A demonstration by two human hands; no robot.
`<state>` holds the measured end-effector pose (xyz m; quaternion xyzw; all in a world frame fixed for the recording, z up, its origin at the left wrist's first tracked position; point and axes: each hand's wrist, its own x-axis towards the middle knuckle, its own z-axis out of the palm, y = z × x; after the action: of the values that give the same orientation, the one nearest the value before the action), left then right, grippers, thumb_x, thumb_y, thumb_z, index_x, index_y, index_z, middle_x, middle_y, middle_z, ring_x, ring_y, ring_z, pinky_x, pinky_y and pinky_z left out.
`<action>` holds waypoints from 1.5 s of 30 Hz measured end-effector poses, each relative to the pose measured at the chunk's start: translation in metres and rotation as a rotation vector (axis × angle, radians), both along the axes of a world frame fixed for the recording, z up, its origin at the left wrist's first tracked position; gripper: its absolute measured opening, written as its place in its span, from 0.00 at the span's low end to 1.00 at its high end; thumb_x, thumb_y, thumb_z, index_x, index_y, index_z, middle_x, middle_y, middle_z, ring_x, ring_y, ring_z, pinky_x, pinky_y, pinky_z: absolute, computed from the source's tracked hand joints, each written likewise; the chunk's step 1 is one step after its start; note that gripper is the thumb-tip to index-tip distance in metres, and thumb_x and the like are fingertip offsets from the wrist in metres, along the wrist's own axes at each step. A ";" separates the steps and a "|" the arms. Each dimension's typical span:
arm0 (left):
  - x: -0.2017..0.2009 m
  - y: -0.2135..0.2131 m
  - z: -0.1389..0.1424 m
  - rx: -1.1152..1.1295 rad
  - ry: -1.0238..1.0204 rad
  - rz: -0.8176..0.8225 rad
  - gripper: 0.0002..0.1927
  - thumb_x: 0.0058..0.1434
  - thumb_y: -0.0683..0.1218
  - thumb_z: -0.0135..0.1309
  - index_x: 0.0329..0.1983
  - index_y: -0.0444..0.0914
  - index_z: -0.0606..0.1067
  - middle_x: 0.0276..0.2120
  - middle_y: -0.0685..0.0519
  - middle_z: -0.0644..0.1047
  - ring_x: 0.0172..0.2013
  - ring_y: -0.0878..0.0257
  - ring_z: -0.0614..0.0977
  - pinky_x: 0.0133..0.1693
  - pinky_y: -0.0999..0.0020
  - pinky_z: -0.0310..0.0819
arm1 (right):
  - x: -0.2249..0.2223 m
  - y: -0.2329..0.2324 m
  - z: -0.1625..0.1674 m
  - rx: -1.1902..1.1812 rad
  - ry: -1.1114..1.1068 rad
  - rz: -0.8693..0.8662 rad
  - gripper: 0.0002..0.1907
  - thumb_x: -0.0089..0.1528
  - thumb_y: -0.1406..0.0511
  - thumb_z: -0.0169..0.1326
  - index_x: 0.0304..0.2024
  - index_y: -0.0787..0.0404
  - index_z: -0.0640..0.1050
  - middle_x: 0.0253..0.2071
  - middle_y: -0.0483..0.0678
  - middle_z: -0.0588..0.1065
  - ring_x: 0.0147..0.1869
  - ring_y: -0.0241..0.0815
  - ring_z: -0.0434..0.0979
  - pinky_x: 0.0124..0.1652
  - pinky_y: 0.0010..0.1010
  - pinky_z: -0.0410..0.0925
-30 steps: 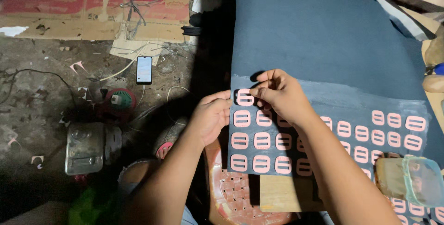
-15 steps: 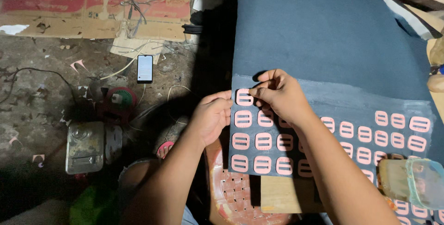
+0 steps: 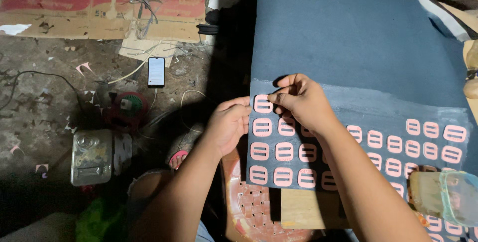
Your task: The person pours a yellowish liquid from a large plastic jug into a small container, then uses a brush to apply the liquid to multiple pink rectangular stickers arranged on a dark sheet. The person works systematically across the rows of stickers.
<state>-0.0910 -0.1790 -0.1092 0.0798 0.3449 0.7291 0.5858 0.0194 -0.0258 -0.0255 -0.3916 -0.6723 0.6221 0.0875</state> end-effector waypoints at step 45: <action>0.020 0.021 -0.004 -0.183 0.141 0.118 0.12 0.63 0.40 0.55 0.47 0.28 0.77 0.39 0.47 0.82 0.36 0.62 0.83 0.39 0.69 0.77 | 0.212 0.168 0.047 1.090 -1.101 0.208 0.15 0.68 0.62 0.55 0.56 0.53 0.82 0.49 0.56 0.81 0.48 0.60 0.80 0.47 0.45 0.72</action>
<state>-0.0711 -0.1581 -0.1133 0.0567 0.4547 0.7201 0.5210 0.2316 0.1421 0.0211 -0.4806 -0.8629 -0.0747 -0.1372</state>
